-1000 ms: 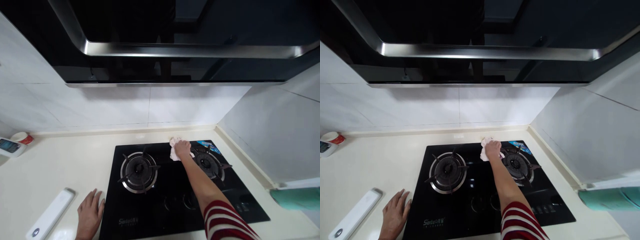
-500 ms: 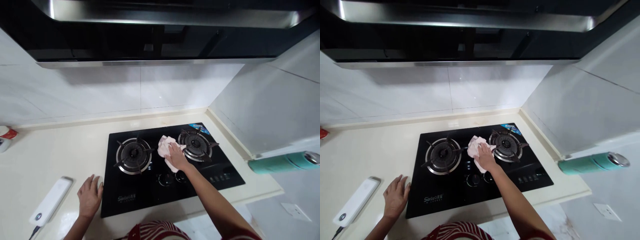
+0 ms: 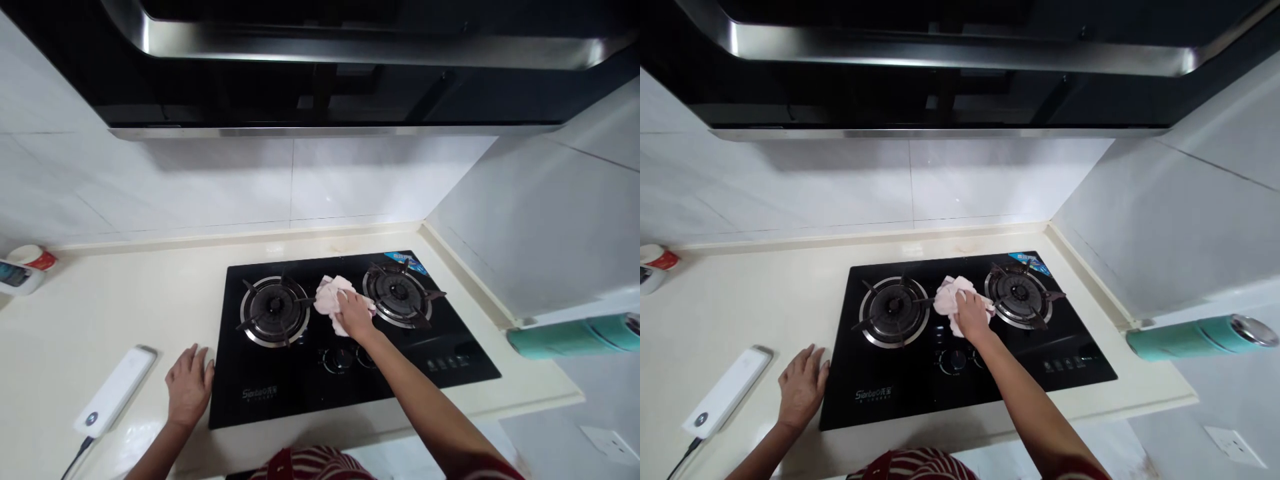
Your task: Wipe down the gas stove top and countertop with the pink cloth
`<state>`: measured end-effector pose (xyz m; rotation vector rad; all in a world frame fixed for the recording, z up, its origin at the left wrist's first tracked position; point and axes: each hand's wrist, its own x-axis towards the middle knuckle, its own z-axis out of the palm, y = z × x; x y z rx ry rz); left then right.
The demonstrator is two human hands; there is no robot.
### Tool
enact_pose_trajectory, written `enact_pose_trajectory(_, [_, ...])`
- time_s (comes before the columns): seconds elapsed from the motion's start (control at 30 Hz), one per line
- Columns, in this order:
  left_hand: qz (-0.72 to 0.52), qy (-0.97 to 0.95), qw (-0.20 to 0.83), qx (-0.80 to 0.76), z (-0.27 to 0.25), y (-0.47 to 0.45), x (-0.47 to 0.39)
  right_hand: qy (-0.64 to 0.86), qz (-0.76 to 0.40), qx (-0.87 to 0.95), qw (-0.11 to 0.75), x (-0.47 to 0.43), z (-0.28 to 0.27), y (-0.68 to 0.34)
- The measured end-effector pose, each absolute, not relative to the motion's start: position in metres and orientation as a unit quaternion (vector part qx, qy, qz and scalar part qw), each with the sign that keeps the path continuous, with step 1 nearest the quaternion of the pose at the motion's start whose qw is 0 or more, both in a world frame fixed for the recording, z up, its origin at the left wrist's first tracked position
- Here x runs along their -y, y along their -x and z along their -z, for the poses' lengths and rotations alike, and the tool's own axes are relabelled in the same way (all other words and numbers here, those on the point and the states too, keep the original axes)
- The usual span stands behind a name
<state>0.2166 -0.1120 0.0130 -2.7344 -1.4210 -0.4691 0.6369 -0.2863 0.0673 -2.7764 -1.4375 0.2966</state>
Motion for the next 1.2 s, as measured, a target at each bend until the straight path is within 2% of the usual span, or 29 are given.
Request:
enact_pose_trajectory(0.17, [0.149,0.879,0.021,0.453,-0.014,-0.217,0.113,0.89,-0.095,0.446,-0.001,0.198,-0.079,-0.654])
enact_pose_trajectory(0.27, [0.15,0.879,0.021,0.453,-0.013,-0.216,0.113,0.877,-0.108,0.468,-0.001,0.18,-0.081,-0.659])
enact_pose_trajectory(0.4, [0.161,0.878,0.013,0.45,-0.01,-0.215,0.113,0.862,-0.124,0.492,-0.01,0.225,-0.078,-0.656])
enact_pose_trajectory(0.6, [0.158,0.875,-0.007,0.457,-0.012,-0.218,0.115,0.891,-0.127,0.434,-0.038,0.313,-0.075,-0.628])
enact_pose_trajectory(0.83, [0.143,0.878,0.0,0.457,-0.015,-0.219,0.115,0.881,-0.111,0.459,-0.015,0.286,-0.083,-0.561])
enact_pose_trajectory(1.07, [0.141,0.881,0.014,0.452,-0.013,-0.218,0.113,0.748,-0.151,0.646,-0.028,0.294,-0.096,-0.525])
enact_pose_trajectory(1.2, [0.145,0.88,0.008,0.452,-0.011,-0.218,0.113,0.661,-0.171,0.731,-0.006,0.302,-0.09,-0.521])
